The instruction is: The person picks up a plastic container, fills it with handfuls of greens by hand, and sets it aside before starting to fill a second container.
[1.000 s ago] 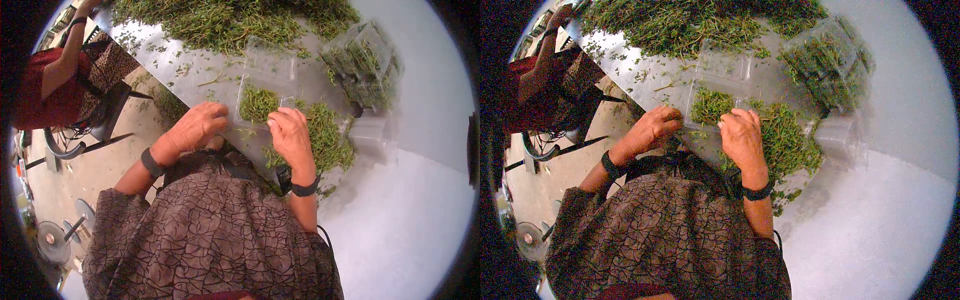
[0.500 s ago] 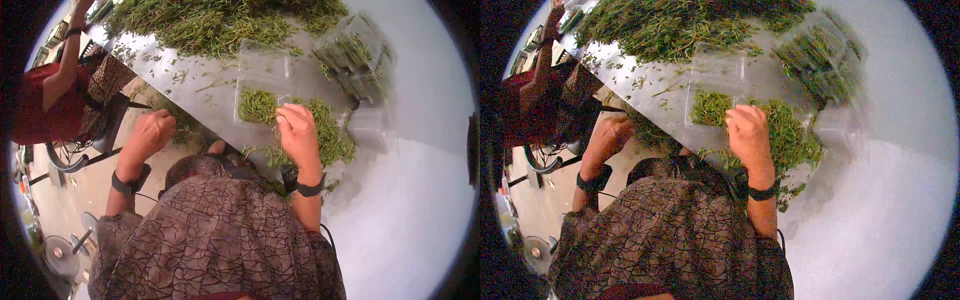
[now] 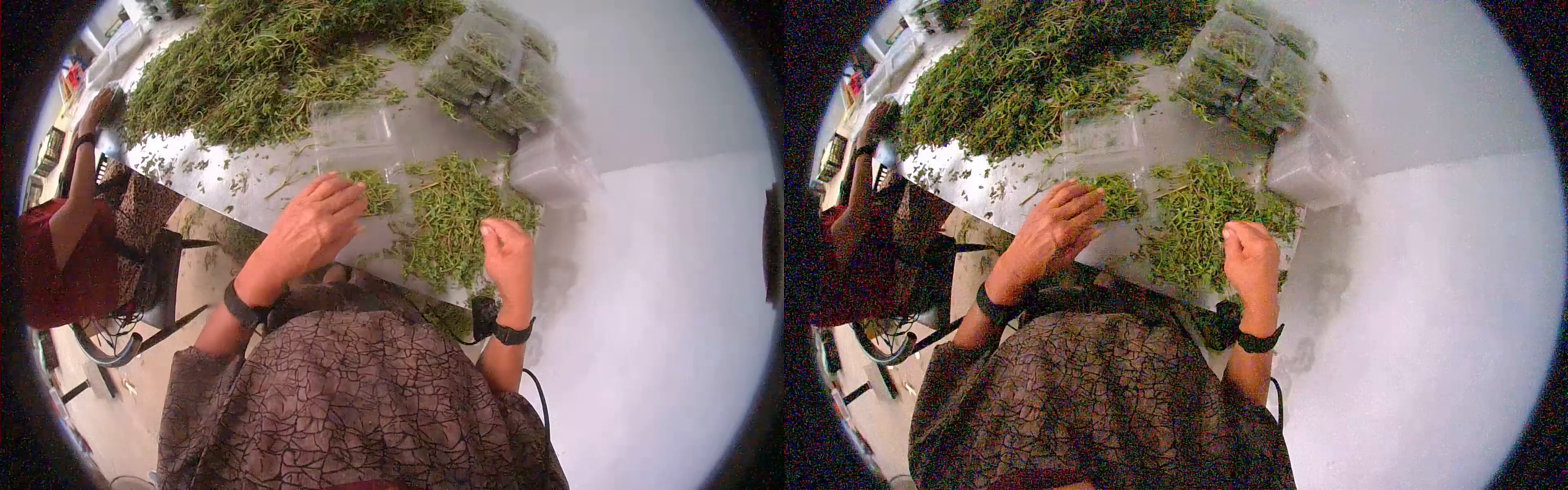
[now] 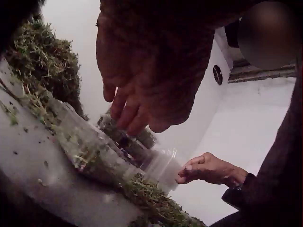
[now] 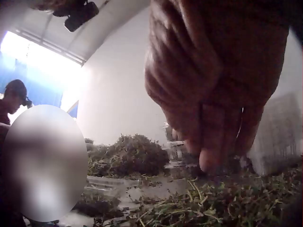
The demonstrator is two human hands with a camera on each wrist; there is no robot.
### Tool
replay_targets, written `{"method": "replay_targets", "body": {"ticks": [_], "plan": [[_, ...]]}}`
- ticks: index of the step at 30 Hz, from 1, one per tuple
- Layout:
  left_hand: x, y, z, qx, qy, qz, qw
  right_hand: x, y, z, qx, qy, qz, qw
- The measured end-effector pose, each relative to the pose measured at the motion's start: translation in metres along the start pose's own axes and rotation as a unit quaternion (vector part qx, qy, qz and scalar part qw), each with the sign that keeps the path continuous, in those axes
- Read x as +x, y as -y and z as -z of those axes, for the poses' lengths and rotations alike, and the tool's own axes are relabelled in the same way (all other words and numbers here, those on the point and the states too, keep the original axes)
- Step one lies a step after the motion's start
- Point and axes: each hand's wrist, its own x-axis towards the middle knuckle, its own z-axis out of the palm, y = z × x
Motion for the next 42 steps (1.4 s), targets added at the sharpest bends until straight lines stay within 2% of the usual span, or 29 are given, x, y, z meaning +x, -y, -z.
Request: {"method": "replay_targets", "body": {"ticks": [4,6,7,9,10,16,19,21,25,27,28,30,34,36,37,40,42], "plan": [[0.023,-0.002,-0.018,0.023,-0.027,-0.036,0.999,-0.013,-0.011,-0.004,0.005,0.003,-0.023,1.0],[0.027,0.0,-0.03,0.014,0.038,-0.015,0.999,-0.018,-0.015,-0.004,0.012,-0.001,-0.036,0.999],[0.025,0.002,-0.038,0.016,0.042,-0.021,0.999,-0.021,-0.017,-0.003,0.014,-0.007,-0.041,0.999],[0.023,0.003,-0.048,0.041,0.083,0.035,0.995,-0.025,-0.02,0.001,0.015,0.002,-0.041,0.999],[0.024,0.003,-0.047,0.044,0.086,0.029,0.995,-0.028,-0.024,0.002,0.017,-0.003,-0.045,0.999],[0.05,-0.003,-0.033,0.012,0.071,0.019,0.997,-0.041,-0.041,-0.002,0.026,-0.035,-0.077,0.996],[0.074,-0.012,-0.034,-0.015,0.034,0.034,0.999,-0.04,-0.049,-0.01,0.027,-0.065,-0.051,0.996],[0.089,-0.019,-0.037,-0.031,0.027,0.063,0.997,-0.039,-0.048,-0.012,0.053,-0.09,-0.084,0.991],[0.115,-0.023,-0.056,-0.013,0.064,0.094,0.993,-0.038,-0.057,-0.013,0.057,-0.084,-0.123,0.987],[0.123,-0.023,-0.077,-0.014,-0.021,0.062,0.998,-0.041,-0.06,-0.015,0.073,-0.047,-0.157,0.984],[0.125,-0.025,-0.085,-0.012,-0.019,0.061,0.998,-0.045,-0.064,-0.019,0.076,-0.048,-0.158,0.983],[0.134,-0.029,-0.095,0.051,0.069,0.122,0.989,-0.052,-0.08,-0.031,0.076,-0.031,-0.15,0.985],[0.143,-0.041,-0.105,0.158,0.11,0.108,0.975,-0.059,-0.095,-0.044,0.091,-0.043,-0.121,0.987],[0.145,-0.038,-0.114,0.182,0.137,0.102,0.968,-0.06,-0.098,-0.047,0.16,-0.034,-0.18,0.97],[0.146,-0.036,-0.119,0.204,0.162,0.098,0.96,-0.061,-0.099,-0.048,0.162,-0.034,-0.182,0.969],[0.143,-0.034,-0.126,0.226,0.169,0.079,0.956,-0.059,-0.098,-0.046,0.128,-0.022,-0.174,0.976],[0.147,-0.03,-0.13,0.231,0.195,0.095,0.948,-0.058,-0.095,-0.045,0.144,-0.034,-0.175,0.973]]}}
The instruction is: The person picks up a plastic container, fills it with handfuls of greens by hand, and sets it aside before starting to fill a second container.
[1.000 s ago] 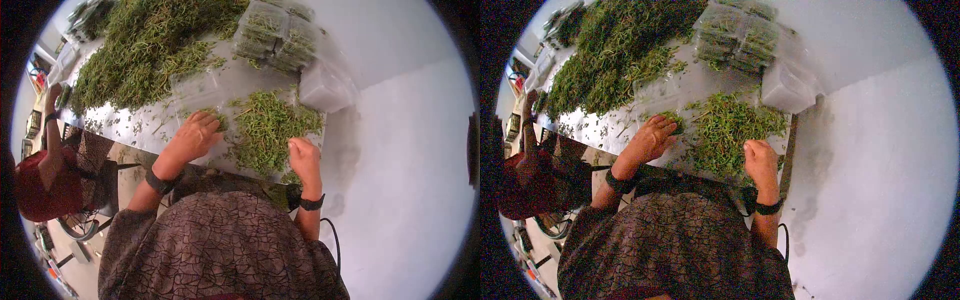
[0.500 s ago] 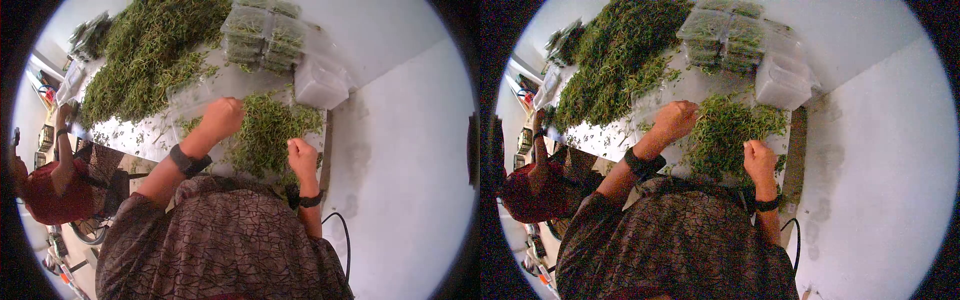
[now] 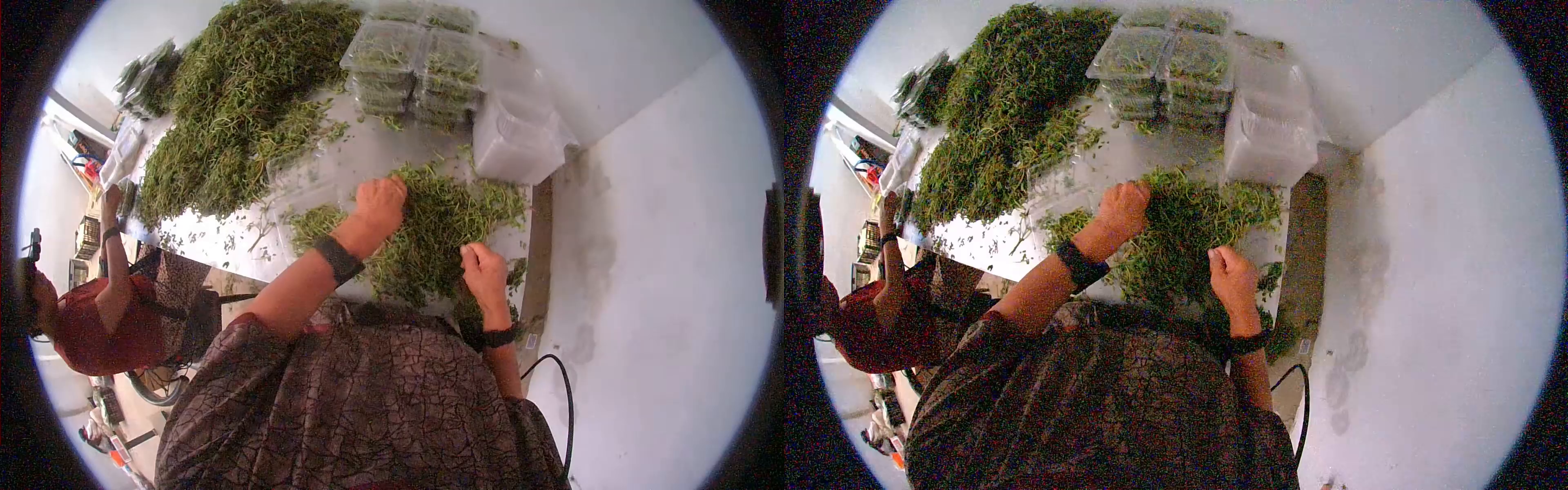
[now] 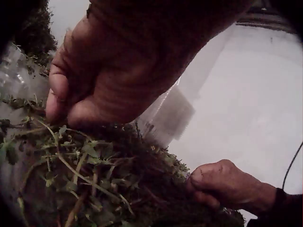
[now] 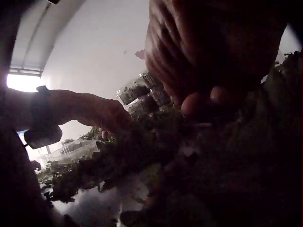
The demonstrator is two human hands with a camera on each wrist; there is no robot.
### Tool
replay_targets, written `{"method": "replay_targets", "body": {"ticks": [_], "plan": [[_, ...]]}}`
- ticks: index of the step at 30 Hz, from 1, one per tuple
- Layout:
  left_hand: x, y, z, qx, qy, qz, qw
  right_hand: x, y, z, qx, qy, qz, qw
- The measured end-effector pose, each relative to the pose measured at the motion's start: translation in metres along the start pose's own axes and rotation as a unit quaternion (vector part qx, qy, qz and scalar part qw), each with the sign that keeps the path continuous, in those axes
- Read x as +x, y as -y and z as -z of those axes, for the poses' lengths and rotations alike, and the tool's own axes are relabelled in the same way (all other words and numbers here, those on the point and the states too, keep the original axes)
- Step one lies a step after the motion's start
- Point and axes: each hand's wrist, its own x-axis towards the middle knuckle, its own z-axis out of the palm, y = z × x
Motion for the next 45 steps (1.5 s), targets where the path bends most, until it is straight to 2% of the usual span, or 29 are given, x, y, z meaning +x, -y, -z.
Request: {"method": "replay_targets", "body": {"ticks": [2,4,5,8,10,11,13,14,15,17,18,19,21,23,25,26,28,29,31,32,37,41,43,45], "plan": [[0.001,0.001,-0.007,0.007,0.033,0.013,0.999,0.0,-0.002,-0.002,-0.004,-0.004,-0.002,1.0],[-0.001,0.002,-0.014,-0.003,-0.026,0.026,0.999,0.0,-0.005,-0.004,-0.009,-0.011,-0.003,1.0],[0.0,0.003,-0.015,-0.003,-0.024,0.025,0.999,0.001,-0.007,-0.005,-0.022,-0.007,-0.008,1.0],[0.002,0.007,-0.011,-0.066,-0.034,0.052,0.996,0.002,-0.006,-0.003,-0.018,-0.002,-0.017,1.0],[-0.002,0.016,0.001,-0.202,-0.098,0.036,0.974,0.001,-0.006,-0.004,-0.001,0.001,-0.02,1.0],[-0.005,0.019,0.01,-0.202,-0.095,0.039,0.974,0.001,-0.009,-0.006,-0.009,-0.015,-0.007,1.0],[-0.01,0.029,0.026,-0.38,-0.073,0.059,0.92,0.0,-0.011,-0.009,-0.014,-0.027,0.007,1.0],[-0.014,0.04,0.027,-0.424,-0.037,0.052,0.903,0.0,-0.012,-0.009,-0.016,-0.033,0.016,0.999],[-0.021,0.048,0.031,-0.423,-0.037,0.058,0.903,0.0,-0.014,-0.009,-0.018,-0.038,0.025,0.999],[-0.034,0.061,0.043,-0.594,-0.009,0.054,0.803,0.001,-0.015,-0.008,-0.017,-0.031,0.025,0.999],[-0.04,0.061,0.049,-0.632,-0.004,0.086,0.77,0.001,-0.016,-0.008,-0.018,-0.029,0.023,0.999],[-0.046,0.065,0.05,-0.632,-0.008,0.093,0.77,0.001,-0.018,-0.008,-0.016,-0.022,0.027,0.999],[-0.058,0.074,0.051,-0.676,-0.019,0.094,0.731,0.002,-0.021,-0.008,-0.042,-0.012,0.003,0.999],[-0.069,0.081,0.051,-0.678,-0.019,0.118,0.726,0.002,-0.019,-0.008,-0.016,-0.001,-0.011,1.0],[-0.078,0.085,0.052,-0.64,-0.036,0.134,0.756,0.002,-0.016,-0.007,-0.031,-0.003,-0.03,0.999],[-0.081,0.088,0.05,-0.641,-0.038,0.137,0.754,0.002,-0.018,-0.008,-0.031,0.001,-0.029,0.999],[-0.084,0.094,0.044,-0.564,-0.096,0.119,0.811,0.002,-0.023,-0.01,-0.022,-0.015,-0.014,1.0],[-0.085,0.094,0.045,-0.565,-0.096,0.121,0.81,0.002,-0.024,-0.011,-0.023,-0.013,-0.013,1.0],[-0.088,0.093,0.05,-0.401,-0.142,0.137,0.895,0.001,-0.024,-0.012,-0.002,-0.026,-0.017,0.999],[-0.088,0.097,0.044,-0.316,-0.205,0.081,0.923,0.001,-0.024,-0.012,-0.002,-0.024,-0.016,1.0],[-0.098,0.107,0.049,-0.314,-0.207,0.118,0.919,0.0,-0.012,-0.007,0.013,-0.02,-0.021,0.999],[-0.107,0.106,0.035,-0.288,-0.209,0.059,0.933,0.002,-0.021,-0.01,0.004,-0.018,-0.006,1.0],[-0.111,0.102,0.027,-0.232,-0.183,0.001,0.955,0.001,-0.019,-0.009,0.013,-0.024,-0.009,1.0],[-0.112,0.099,0.017,-0.228,-0.155,-0.005,0.961,0.001,-0.021,-0.01,0.002,-0.027,-0.001,1.0]]}}
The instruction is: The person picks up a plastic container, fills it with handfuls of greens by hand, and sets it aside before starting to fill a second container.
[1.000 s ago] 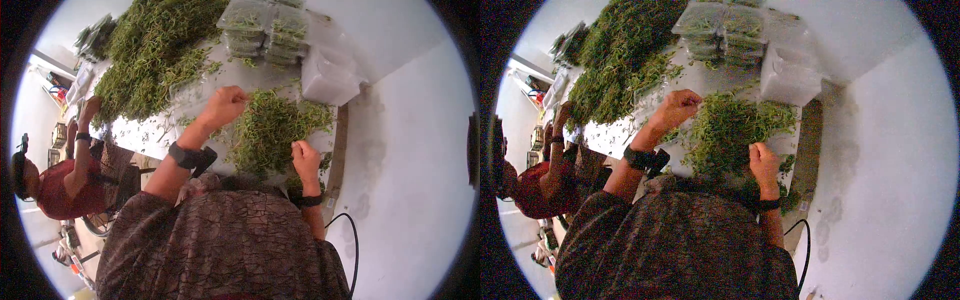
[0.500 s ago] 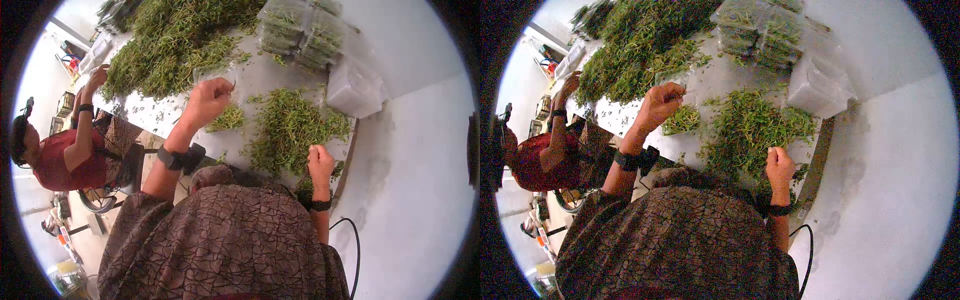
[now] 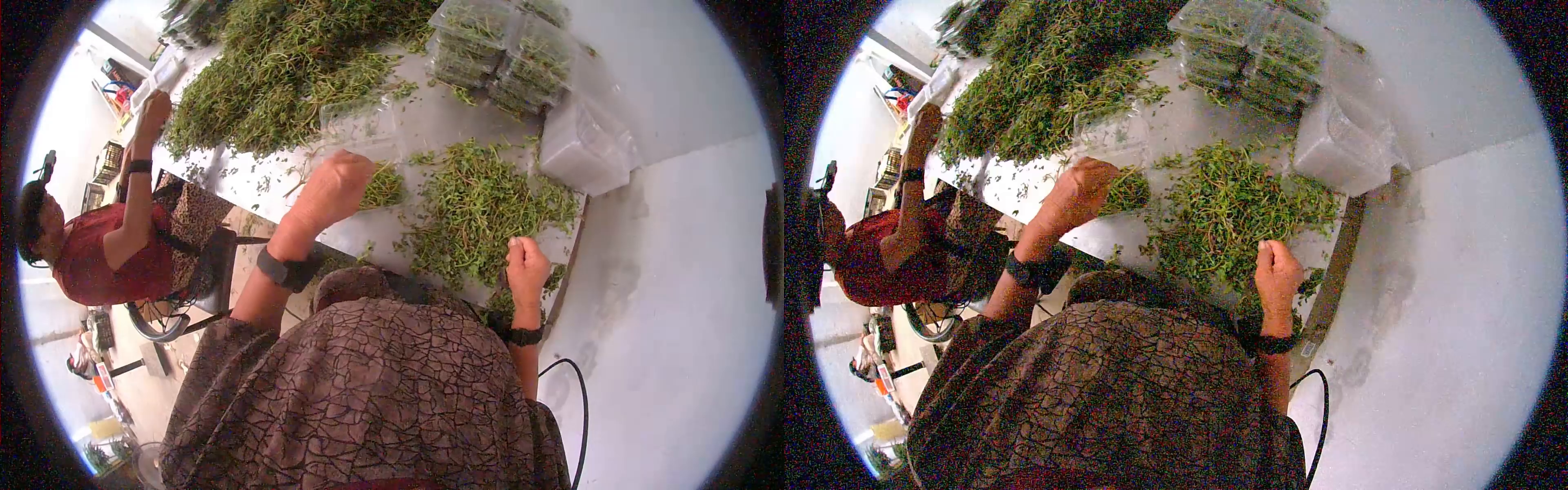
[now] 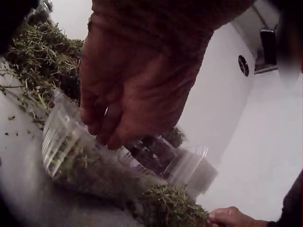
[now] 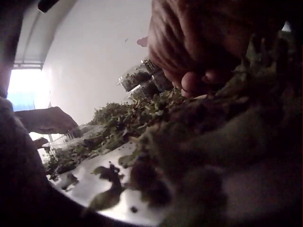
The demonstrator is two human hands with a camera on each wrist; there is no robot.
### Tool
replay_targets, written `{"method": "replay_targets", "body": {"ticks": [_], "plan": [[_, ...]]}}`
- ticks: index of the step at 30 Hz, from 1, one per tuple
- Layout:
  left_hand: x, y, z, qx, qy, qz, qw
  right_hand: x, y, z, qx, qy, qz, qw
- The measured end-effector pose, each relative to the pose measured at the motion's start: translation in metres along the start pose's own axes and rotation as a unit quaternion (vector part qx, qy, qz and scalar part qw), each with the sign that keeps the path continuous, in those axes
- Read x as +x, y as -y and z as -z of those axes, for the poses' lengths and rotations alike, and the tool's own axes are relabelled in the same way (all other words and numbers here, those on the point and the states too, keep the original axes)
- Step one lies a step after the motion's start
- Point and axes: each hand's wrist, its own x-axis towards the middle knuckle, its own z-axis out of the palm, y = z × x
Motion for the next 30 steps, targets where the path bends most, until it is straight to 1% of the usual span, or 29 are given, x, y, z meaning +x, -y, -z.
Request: {"method": "replay_targets", "body": {"ticks": [3,4,5,6,7,8,10,11,12,13,14,15,16,17,18,19,20,21,22,24,26,28,29,30], "plan": [[-0.002,0.0,-0.012,0.016,0.081,0.009,0.997,0.001,-0.003,-0.001,-0.02,0.004,0.004,1.0],[-0.001,-0.003,-0.013,0.013,0.081,0.005,0.997,0.001,-0.003,-0.001,-0.029,0.01,-0.001,1.0],[0.0,-0.007,-0.014,-0.001,0.032,-0.026,0.999,0.001,-0.003,-0.001,-0.034,0.005,-0.003,0.999],[0.002,-0.01,-0.016,-0.017,-0.016,-0.057,0.998,0.001,-0.002,-0.002,-0.036,-0.008,0.02,0.999],[0.002,-0.006,-0.018,-0.017,0.001,-0.074,0.997,0.0,0.0,-0.002,-0.04,-0.022,0.042,0.998],[0.001,-0.005,-0.018,-0.027,0.001,-0.081,0.996,-0.001,0.0,0.0,-0.05,-0.029,0.038,0.998],[0.0,-0.011,-0.009,-0.03,-0.034,-0.05,0.998,-0.002,0.004,0.003,0.02,0.005,-0.003,1.0],[-0.002,-0.011,-0.004,-0.031,-0.049,-0.027,0.998,-0.003,0.009,0.006,0.078,0.018,-0.064,0.995],[-0.005,-0.01,0.001,-0.032,-0.064,-0.003,0.997,-0.002,0.016,0.013,0.073,0.016,-0.064,0.995],[-0.008,-0.007,0.003,-0.027,-0.105,0.019,0.994,0.0,0.024,0.019,0.085,-0.017,-0.049,0.995],[-0.011,-0.001,0.005,-0.02,-0.124,0.027,0.992,0.002,0.031,0.024,0.098,-0.049,-0.033,0.993],[-0.016,0.004,0.005,-0.038,-0.148,0.06,0.986,0.009,0.035,0.029,0.067,-0.073,-0.001,0.995],[-0.02,0.008,0.002,-0.057,-0.172,0.093,0.979,0.016,0.037,0.032,0.065,-0.073,-0.001,0.995],[-0.025,0.012,0.0,-0.071,-0.209,0.099,0.97,0.022,0.039,0.035,0.025,-0.078,0.013,0.997],[-0.03,0.015,-0.004,-0.074,-0.21,0.099,0.97,0.027,0.041,0.037,-0.016,-0.082,0.027,0.996],[-0.035,0.019,-0.008,-0.101,-0.239,0.131,0.957,0.031,0.044,0.039,-0.067,-0.073,0.021,0.995],[-0.04,0.025,-0.012,-0.128,-0.269,0.163,0.941,0.035,0.043,0.038,-0.07,-0.075,0.023,0.994],[-0.043,0.03,-0.015,-0.098,-0.285,0.163,0.94,0.038,0.039,0.036,-0.121,-0.066,0.02,0.99],[-0.047,0.033,-0.019,-0.1,-0.287,0.164,0.939,0.041,0.038,0.034,-0.172,-0.057,0.016,0.983],[-0.053,0.038,-0.023,-0.125,-0.279,0.221,0.926,0.048,0.039,0.033,-0.177,-0.055,0.016,0.982],[-0.058,0.046,-0.032,-0.151,-0.289,0.218,0.92,0.058,0.045,0.031,-0.182,-0.054,0.016,0.982],[-0.06,0.045,-0.035,-0.144,-0.283,0.23,0.92,0.069,0.056,0.031,-0.201,-0.01,-0.011,0.979],[-0.06,0.046,-0.039,-0.174,-0.297,0.228,0.911,0.072,0.055,0.028,-0.203,-0.01,-0.009,0.979],[-0.06,0.045,-0.041,-0.175,-0.299,0.229,0.91,0.076,0.05,0.022,-0.228,-0.004,-0.012,0.974]]}}
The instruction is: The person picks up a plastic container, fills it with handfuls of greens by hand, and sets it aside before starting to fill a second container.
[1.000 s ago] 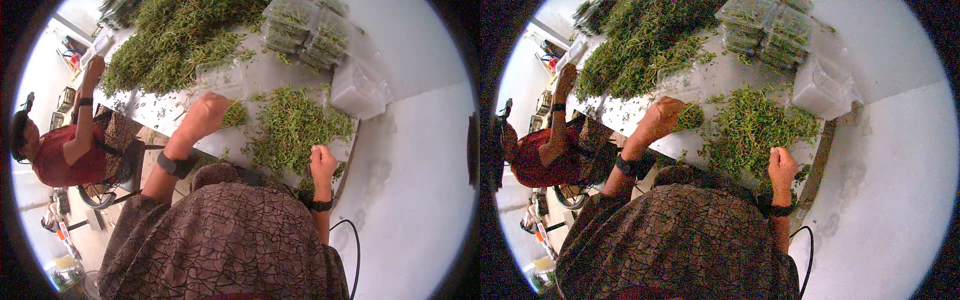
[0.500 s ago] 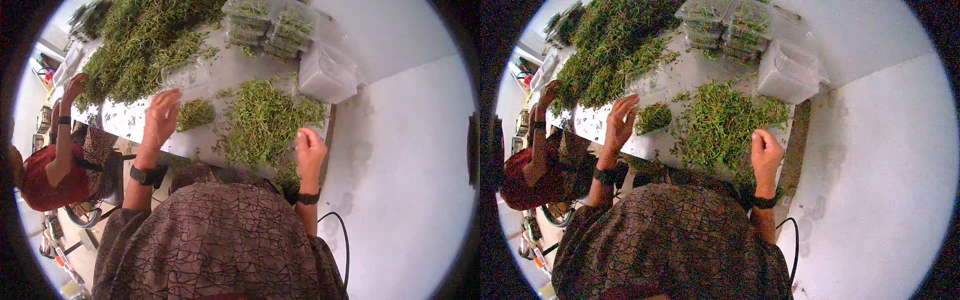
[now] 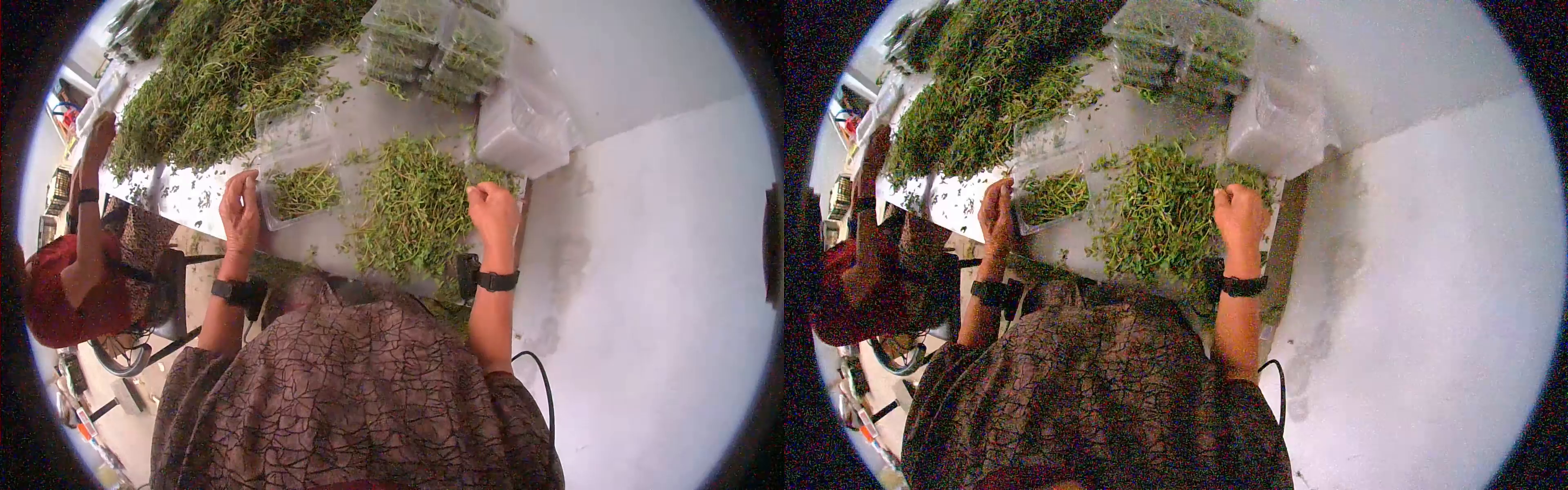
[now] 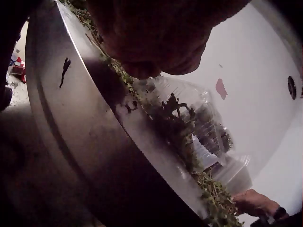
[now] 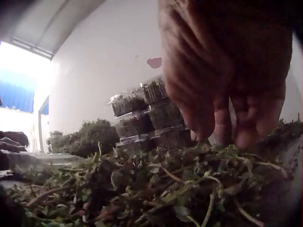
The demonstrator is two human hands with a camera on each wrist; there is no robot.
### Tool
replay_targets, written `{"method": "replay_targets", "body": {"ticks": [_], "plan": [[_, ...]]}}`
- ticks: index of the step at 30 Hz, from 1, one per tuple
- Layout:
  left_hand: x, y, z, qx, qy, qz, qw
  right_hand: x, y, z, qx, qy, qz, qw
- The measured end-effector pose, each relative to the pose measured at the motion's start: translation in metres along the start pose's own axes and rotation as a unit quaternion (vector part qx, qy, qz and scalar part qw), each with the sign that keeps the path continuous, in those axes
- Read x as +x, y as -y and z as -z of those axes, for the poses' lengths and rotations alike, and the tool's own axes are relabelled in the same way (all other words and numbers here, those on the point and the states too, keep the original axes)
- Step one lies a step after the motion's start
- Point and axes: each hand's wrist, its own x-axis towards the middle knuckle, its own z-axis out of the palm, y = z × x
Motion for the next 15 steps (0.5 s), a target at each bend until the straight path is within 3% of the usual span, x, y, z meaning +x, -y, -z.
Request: {"method": "replay_targets", "body": {"ticks": [9,11,15], "plan": [[-0.007,-0.002,-0.008,0.018,-0.03,-0.015,0.999,0.012,-0.001,-0.017,-0.066,-0.009,0.042,0.997],[-0.007,-0.004,-0.008,0.031,-0.033,-0.026,0.999,0.014,0.006,-0.009,0.009,-0.002,0.047,0.999],[-0.007,-0.003,-0.009,0.051,-0.041,-0.031,0.997,0.023,0.033,0.001,0.002,-0.016,0.058,0.998]]}}
